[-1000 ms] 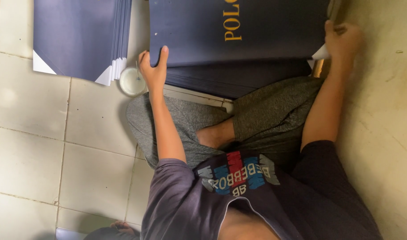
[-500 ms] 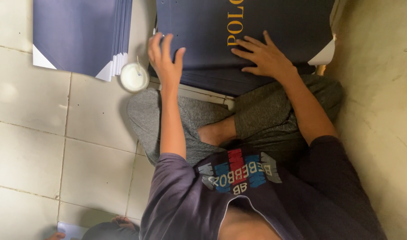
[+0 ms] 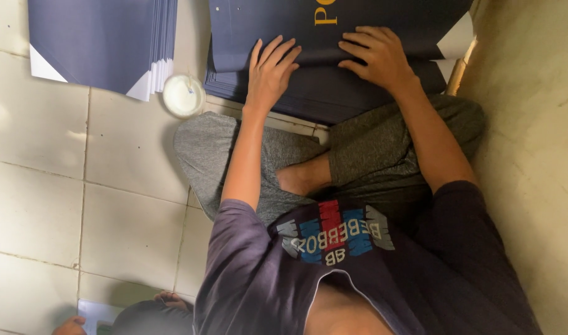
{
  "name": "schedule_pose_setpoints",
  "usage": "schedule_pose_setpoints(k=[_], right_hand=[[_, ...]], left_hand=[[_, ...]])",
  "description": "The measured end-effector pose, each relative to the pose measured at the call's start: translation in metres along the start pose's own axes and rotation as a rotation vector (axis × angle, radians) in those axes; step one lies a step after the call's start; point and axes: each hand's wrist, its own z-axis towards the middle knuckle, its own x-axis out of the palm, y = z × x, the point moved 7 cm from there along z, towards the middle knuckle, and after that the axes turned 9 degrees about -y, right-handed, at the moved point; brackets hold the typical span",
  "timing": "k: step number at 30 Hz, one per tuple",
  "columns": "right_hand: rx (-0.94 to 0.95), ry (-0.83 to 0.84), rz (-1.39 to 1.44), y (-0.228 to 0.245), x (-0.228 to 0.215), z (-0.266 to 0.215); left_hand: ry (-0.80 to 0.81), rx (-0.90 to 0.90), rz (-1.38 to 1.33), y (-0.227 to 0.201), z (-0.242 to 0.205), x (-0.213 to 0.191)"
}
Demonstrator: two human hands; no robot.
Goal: The person assembles paper folders by applying glue to the edges and folding the paper to secure the flaps.
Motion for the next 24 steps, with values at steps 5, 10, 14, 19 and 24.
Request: schedule_pose_setpoints(k=[5, 10, 14, 19, 24], right_hand=[[-0.052, 0.005, 0.167, 0.013, 0.000, -0.004], [-0.072, 0.151, 0.326, 0.036, 0.003, -0.010], [-0.134, 0.255, 0.258, 0.049, 0.022, -0.022], [-0.140, 0.219, 0.139, 0.051, 0.026, -0.026], [-0.061, 0.148, 0.032, 0.040, 0.040, -0.037]], left_hand=[[-0.004, 0.046, 0.009, 0.001, -0.020, 0.009], [0.082, 0.155, 0.059, -0.015, -0.034, 0.007], [0.229, 0.129, 0.043, -0.018, -0.048, 0.021], [0.213, 0.134, 0.188, -0.017, -0.047, 0.026], [0.137, 0.029, 0.223, 0.023, -0.052, 0.029]])
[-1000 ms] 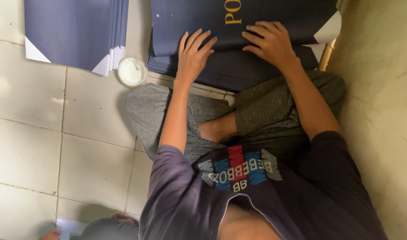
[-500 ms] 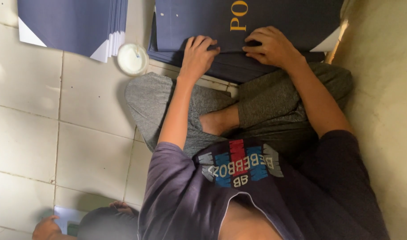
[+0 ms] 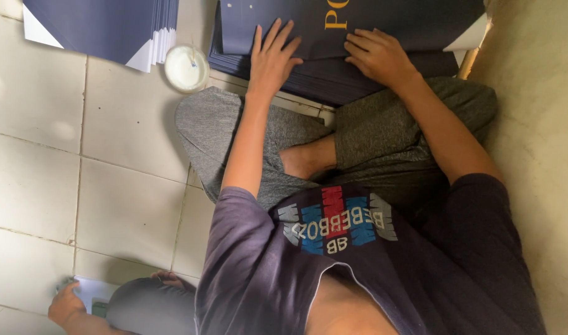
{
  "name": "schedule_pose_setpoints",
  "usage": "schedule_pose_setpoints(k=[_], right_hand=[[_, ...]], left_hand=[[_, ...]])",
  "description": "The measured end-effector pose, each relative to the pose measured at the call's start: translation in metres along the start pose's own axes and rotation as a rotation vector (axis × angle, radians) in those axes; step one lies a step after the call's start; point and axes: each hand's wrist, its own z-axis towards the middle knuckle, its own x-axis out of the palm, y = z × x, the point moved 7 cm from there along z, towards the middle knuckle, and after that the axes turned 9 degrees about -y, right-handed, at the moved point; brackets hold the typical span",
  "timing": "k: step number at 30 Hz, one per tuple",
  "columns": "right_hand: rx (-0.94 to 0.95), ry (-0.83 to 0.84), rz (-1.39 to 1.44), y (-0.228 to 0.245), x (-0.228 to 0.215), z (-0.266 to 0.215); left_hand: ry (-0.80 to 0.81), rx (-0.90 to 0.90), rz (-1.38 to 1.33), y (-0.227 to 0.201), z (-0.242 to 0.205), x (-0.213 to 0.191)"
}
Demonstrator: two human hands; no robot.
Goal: The person assembles paper folders by applying glue to the edges and folding the paper to secure the flaps.
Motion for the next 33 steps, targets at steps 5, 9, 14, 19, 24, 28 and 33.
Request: schedule_pose_setpoints(k=[5, 9, 14, 19, 24, 28, 33], right_hand=[[0.030, -0.104, 0.030, -0.010, 0.000, -0.002], [0.004, -0.186, -0.013, -0.015, -0.006, 0.002], [-0.006, -0.269, 0.064, -0.022, -0.021, 0.012], [-0.033, -0.325, 0.056, -0.024, -0.028, 0.015], [-0.035, -0.224, 0.037, -0.022, -0.014, 0.007], [-0.063, -0.246, 0.050, -0.008, -0.017, 0.020], [0.047, -0.215, 0.102, -0.001, 0.007, 0.032]], left_hand=[[-0.058, -0.069, 0.044, 0.011, 0.003, 0.007], [-0.109, -0.059, 0.045, 0.010, 0.003, 0.011], [-0.217, -0.083, 0.092, 0.011, 0.009, 0.009], [-0.287, -0.070, 0.038, 0.009, 0.011, 0.002], [-0.204, 0.004, -0.118, -0.003, 0.013, -0.001], [-0.236, 0.074, -0.104, -0.008, 0.014, 0.005], [-0.277, 0.127, -0.040, -0.013, 0.014, 0.008]])
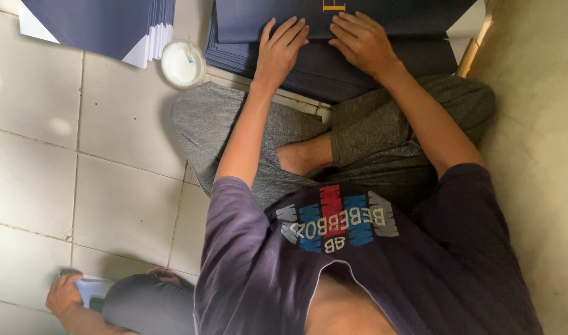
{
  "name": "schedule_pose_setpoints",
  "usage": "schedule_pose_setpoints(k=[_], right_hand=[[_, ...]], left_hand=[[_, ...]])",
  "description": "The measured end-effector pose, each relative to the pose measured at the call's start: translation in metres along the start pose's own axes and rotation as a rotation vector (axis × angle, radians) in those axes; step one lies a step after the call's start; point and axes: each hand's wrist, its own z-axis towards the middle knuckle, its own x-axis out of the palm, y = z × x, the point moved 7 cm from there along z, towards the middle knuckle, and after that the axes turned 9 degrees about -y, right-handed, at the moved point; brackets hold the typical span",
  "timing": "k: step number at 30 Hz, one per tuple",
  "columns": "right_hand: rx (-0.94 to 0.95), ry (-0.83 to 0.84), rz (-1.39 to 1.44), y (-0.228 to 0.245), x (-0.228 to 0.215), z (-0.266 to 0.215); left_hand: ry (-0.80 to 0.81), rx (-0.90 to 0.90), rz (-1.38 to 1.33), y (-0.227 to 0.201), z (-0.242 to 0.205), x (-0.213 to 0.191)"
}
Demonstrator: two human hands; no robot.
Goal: The person assembles paper folders by applying glue to the edges and folding the paper to secure the flaps.
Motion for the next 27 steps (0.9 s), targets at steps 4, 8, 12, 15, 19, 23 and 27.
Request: schedule_pose_setpoints(k=[4, 8, 12, 15, 19, 23, 27], right_hand=[[-0.013, -0.045, 0.019, 0.000, -0.001, 0.001], [-0.033, -0.150, 0.006, 0.004, -0.020, 0.015], [-0.106, -0.267, 0.003, 0.014, -0.048, 0.032], [-0.180, -0.281, -0.082, 0.013, -0.054, 0.031], [-0.219, -0.308, -0.163, 0.018, -0.058, 0.034], [-0.282, -0.208, -0.195, 0.025, -0.053, 0.022], [-0.270, 0.063, -0.208, 0.025, -0.003, -0.017]], left_hand=[[-0.048, -0.014, 0.011, -0.001, 0.005, -0.003], [-0.192, 0.046, 0.013, -0.011, 0.026, -0.029], [-0.327, 0.101, 0.023, -0.022, 0.039, -0.051], [-0.288, 0.120, 0.022, -0.026, 0.047, -0.056], [-0.294, 0.170, 0.017, -0.027, 0.043, -0.057], [-0.169, 0.289, -0.071, -0.031, 0.029, -0.040], [0.131, 0.383, 0.061, -0.023, -0.002, 0.001]])
